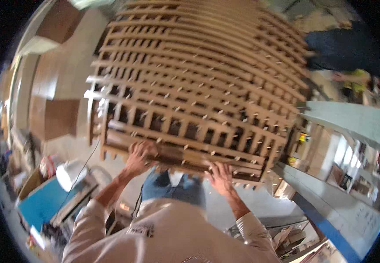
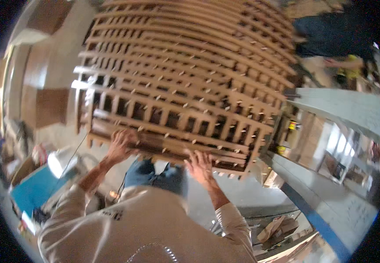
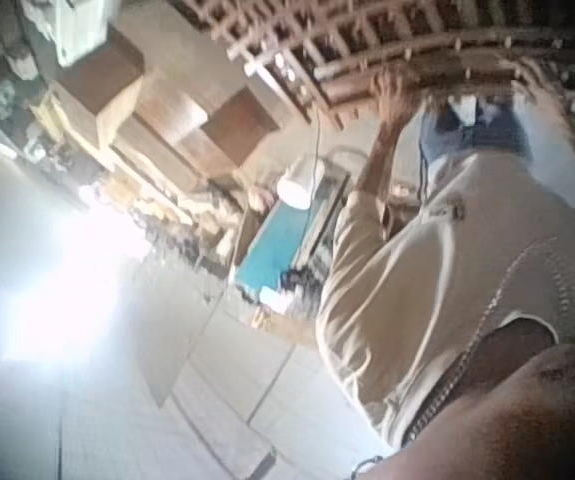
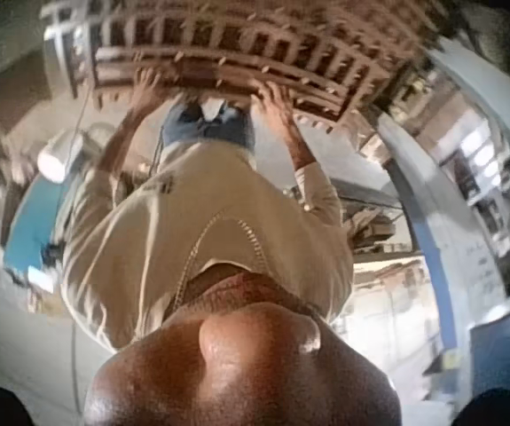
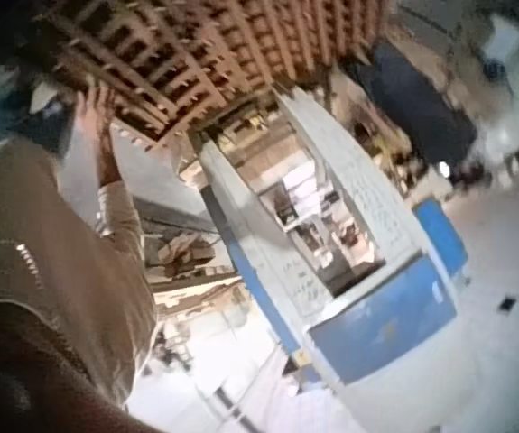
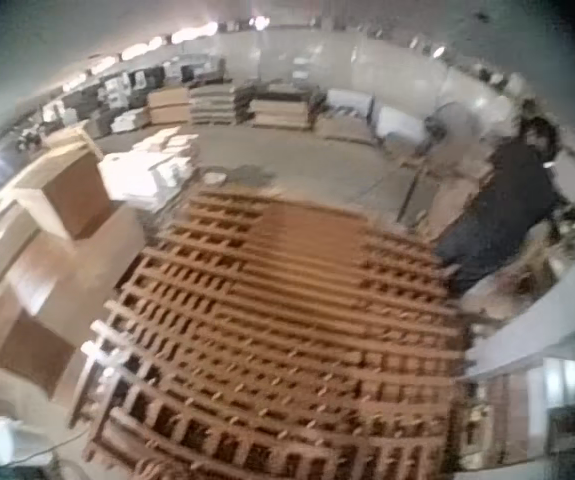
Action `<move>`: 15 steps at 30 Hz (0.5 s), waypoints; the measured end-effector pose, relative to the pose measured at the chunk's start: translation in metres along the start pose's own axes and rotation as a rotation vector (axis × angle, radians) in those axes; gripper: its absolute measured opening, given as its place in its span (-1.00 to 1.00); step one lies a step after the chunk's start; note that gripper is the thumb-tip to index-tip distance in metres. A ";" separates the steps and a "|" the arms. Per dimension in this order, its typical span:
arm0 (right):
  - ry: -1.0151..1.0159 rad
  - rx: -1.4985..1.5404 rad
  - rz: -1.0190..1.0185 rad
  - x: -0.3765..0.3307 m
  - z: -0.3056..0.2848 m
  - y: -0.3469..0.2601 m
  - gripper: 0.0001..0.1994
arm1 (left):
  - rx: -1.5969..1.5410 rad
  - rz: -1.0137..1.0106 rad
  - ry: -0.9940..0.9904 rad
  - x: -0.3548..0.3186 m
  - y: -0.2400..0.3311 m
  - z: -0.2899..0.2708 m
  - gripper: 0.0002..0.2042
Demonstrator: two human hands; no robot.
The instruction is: The person is assembling a large wooden lattice or panel structure, joining wood slats together.
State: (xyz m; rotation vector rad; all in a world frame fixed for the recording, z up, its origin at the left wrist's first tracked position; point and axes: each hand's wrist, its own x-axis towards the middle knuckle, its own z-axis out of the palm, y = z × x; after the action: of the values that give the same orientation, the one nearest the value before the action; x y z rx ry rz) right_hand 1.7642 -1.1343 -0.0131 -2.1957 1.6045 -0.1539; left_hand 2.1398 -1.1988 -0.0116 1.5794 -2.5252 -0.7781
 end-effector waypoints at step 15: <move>-0.310 0.161 0.167 0.072 -0.003 0.100 -0.65 | 0.011 0.109 -0.332 0.117 -0.044 0.006 -0.63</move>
State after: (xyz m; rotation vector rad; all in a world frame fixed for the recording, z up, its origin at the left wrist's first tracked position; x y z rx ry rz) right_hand 1.6984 -1.2273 -0.0602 -1.8505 1.5330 0.0991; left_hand 2.1190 -1.3124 -0.0605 1.4002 -2.8150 -1.0938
